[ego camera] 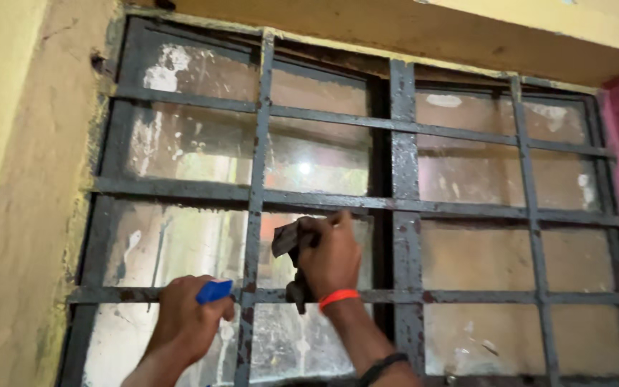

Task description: The person cleans a window with a metal grid by spraying a cleaning solution and wiping the glass panes with a cloth. The person repeatedly sprays and wipes different sections of the window.

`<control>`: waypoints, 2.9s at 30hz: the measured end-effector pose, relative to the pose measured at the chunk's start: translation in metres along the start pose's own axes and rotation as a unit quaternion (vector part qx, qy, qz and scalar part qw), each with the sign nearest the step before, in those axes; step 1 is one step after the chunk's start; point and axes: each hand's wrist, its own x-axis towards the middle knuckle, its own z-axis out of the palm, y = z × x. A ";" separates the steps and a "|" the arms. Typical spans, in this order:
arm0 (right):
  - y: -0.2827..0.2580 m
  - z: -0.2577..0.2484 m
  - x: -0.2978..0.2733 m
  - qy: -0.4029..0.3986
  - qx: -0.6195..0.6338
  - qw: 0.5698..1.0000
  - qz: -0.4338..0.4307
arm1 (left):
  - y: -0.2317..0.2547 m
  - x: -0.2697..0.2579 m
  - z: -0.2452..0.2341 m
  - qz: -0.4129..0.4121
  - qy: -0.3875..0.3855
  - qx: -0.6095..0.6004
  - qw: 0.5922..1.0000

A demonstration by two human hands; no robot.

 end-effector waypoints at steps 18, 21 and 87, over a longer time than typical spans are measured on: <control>0.013 -0.017 0.000 -0.240 0.010 0.964 -0.112 | -0.001 -0.007 0.002 -0.031 -0.009 0.012 0.999; 0.015 -0.027 0.017 -0.272 -0.041 0.945 -0.176 | 0.003 -0.008 0.000 -0.069 -0.042 0.004 0.997; 0.054 -0.035 -0.145 -0.137 -0.077 0.988 0.002 | -0.083 -0.137 0.005 -0.177 -0.059 -0.075 0.980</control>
